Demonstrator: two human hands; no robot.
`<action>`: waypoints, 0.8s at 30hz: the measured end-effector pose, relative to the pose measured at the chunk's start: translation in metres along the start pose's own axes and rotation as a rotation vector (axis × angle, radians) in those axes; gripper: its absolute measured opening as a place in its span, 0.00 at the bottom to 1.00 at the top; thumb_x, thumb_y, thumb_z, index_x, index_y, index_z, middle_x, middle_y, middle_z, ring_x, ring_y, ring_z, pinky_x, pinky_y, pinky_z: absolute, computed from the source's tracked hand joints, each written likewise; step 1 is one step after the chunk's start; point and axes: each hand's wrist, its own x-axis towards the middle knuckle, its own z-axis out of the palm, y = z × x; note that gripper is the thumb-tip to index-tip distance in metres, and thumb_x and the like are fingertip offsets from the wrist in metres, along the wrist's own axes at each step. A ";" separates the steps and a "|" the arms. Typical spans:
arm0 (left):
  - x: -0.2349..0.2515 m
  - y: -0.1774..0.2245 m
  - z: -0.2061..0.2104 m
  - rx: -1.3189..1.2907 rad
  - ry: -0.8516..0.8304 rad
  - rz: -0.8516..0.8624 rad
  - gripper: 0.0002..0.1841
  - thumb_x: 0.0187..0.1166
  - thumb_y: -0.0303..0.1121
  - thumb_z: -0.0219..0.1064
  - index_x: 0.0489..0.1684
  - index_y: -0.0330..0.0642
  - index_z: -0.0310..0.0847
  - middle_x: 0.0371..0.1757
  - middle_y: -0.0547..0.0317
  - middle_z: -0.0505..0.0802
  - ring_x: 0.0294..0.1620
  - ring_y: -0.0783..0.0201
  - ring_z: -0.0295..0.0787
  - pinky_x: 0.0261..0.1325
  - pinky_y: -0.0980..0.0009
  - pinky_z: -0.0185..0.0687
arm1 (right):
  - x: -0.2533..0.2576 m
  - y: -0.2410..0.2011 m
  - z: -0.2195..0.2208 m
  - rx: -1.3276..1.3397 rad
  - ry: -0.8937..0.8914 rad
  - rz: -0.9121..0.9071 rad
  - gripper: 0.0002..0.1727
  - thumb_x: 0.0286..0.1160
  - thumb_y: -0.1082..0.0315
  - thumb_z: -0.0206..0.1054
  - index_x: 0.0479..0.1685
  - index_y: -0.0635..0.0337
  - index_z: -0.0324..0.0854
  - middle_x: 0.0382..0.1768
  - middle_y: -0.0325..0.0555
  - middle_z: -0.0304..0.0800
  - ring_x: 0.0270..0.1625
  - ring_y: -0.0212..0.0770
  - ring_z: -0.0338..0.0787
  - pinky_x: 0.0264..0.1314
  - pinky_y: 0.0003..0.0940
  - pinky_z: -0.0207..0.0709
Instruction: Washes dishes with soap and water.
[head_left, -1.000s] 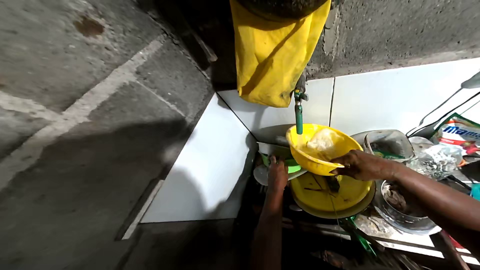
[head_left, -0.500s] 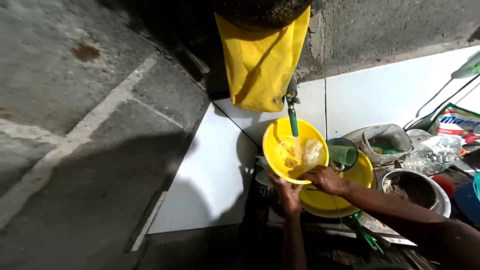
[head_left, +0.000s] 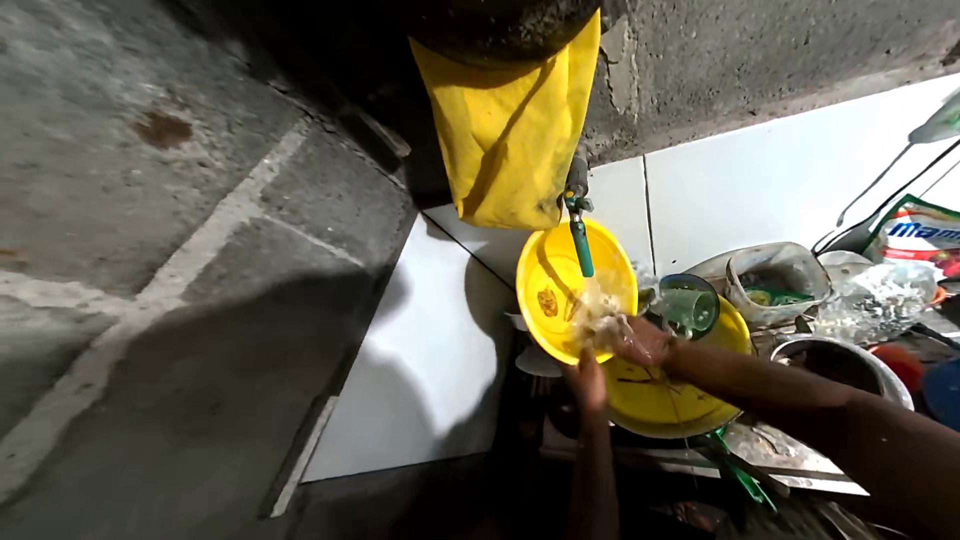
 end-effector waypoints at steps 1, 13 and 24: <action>-0.003 -0.004 0.006 -0.015 0.015 0.005 0.32 0.86 0.24 0.59 0.89 0.29 0.48 0.77 0.31 0.76 0.74 0.50 0.79 0.75 0.59 0.76 | 0.002 -0.005 0.003 0.034 0.024 -0.045 0.22 0.82 0.77 0.57 0.74 0.63 0.81 0.73 0.65 0.83 0.77 0.68 0.80 0.80 0.66 0.70; 0.010 0.022 -0.012 0.110 -0.075 -0.019 0.43 0.85 0.26 0.56 0.97 0.48 0.29 0.87 0.34 0.64 0.77 0.44 0.76 0.68 0.47 0.83 | 0.003 0.016 -0.002 0.097 -0.028 -0.135 0.24 0.80 0.79 0.61 0.75 0.57 0.82 0.73 0.58 0.85 0.77 0.62 0.81 0.85 0.59 0.67; 0.005 0.049 -0.024 0.139 -0.174 -0.038 0.49 0.82 0.24 0.57 0.96 0.59 0.21 0.90 0.34 0.58 0.69 0.41 0.83 0.50 0.45 0.90 | -0.018 0.017 -0.007 0.047 -0.089 -0.196 0.28 0.78 0.82 0.61 0.77 0.53 0.81 0.74 0.57 0.85 0.77 0.63 0.82 0.84 0.62 0.65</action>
